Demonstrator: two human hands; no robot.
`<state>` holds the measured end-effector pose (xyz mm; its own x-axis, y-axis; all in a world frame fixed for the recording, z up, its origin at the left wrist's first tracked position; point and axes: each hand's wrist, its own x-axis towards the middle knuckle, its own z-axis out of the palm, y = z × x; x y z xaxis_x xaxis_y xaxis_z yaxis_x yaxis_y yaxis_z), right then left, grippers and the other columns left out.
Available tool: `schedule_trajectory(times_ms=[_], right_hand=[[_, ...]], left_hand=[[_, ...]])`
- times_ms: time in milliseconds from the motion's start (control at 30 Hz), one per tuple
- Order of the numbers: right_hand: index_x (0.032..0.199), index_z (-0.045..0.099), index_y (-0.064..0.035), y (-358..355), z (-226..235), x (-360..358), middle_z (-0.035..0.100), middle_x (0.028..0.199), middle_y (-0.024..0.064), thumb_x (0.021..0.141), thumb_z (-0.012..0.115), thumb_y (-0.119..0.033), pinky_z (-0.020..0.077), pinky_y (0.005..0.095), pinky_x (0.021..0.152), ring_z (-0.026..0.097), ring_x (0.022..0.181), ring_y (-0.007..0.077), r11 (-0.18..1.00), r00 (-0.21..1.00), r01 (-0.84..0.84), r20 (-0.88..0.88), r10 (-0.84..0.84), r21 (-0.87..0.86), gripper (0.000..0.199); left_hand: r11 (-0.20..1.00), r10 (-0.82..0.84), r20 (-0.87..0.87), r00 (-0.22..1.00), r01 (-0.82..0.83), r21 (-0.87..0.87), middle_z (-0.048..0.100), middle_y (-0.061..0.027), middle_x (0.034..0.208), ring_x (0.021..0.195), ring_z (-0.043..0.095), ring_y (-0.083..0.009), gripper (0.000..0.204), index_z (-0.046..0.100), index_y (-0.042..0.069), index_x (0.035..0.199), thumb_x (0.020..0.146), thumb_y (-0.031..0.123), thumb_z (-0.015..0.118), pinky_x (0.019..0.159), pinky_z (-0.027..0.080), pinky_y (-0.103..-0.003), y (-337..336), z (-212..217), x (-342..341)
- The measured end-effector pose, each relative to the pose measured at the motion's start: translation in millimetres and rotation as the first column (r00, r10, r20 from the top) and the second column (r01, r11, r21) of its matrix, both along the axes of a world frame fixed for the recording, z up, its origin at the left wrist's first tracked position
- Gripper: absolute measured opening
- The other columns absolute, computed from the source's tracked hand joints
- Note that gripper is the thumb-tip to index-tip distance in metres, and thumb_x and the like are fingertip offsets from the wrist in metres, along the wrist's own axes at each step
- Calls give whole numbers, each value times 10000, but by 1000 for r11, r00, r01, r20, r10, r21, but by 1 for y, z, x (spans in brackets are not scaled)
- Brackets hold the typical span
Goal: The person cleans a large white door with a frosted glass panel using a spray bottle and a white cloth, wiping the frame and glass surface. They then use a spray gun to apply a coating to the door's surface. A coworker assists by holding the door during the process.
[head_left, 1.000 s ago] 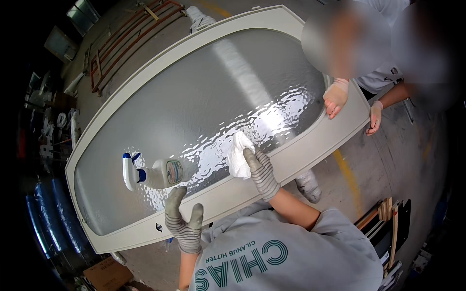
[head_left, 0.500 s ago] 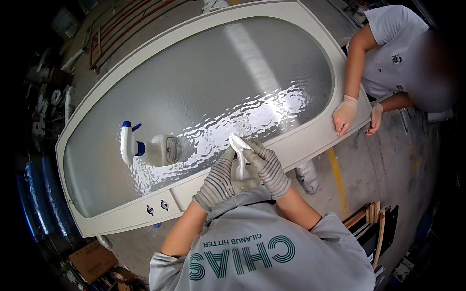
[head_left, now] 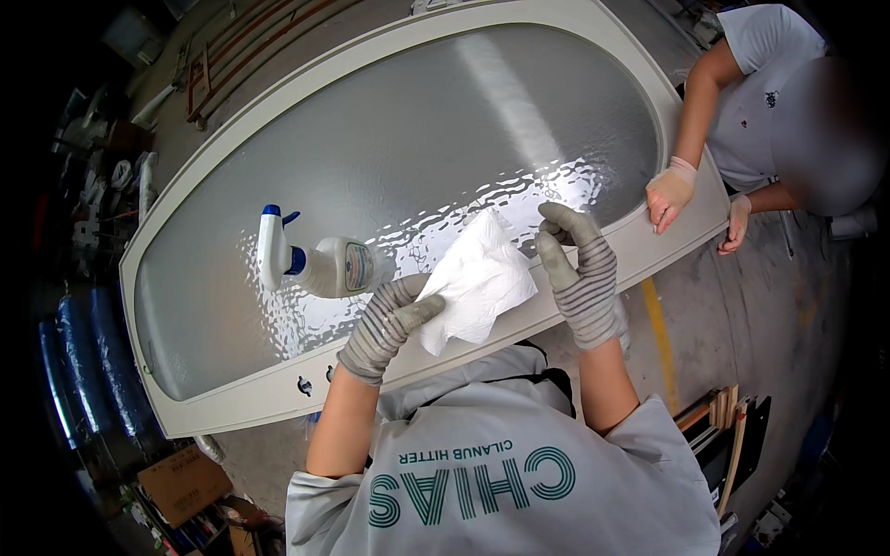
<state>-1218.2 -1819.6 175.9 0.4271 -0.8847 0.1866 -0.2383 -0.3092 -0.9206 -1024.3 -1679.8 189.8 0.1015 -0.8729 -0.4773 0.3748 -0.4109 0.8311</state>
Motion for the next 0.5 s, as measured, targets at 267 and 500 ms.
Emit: schedule_trajectory(times_ms=[267, 500], right_hand=[[1140, 587, 8, 32, -14, 28, 639, 1035, 103, 812, 683, -204, 477, 285, 834, 611, 903, 184, 707, 848, -440, -4, 531, 554, 402], [939, 625, -74, 51, -30, 46, 608, 830, 121, 791, 647, -199, 479, 368, 684, 593, 768, 279, 956, 918, -293, -274, 287, 23, 195]], left_hand=[[986, 141, 108, 984, -129, -109, 654, -43, 938, 891, 589, -106, 255, 641, 24, 1057, 828, 133, 667, 803, 470, -257, 15, -11, -2], [926, 343, 713, 612, -94, -365, 624, -111, 1019, 1007, 580, -216, 369, 587, 11, 1134, 793, 108, 690, 917, 432, -324, 34, -2, -24]])
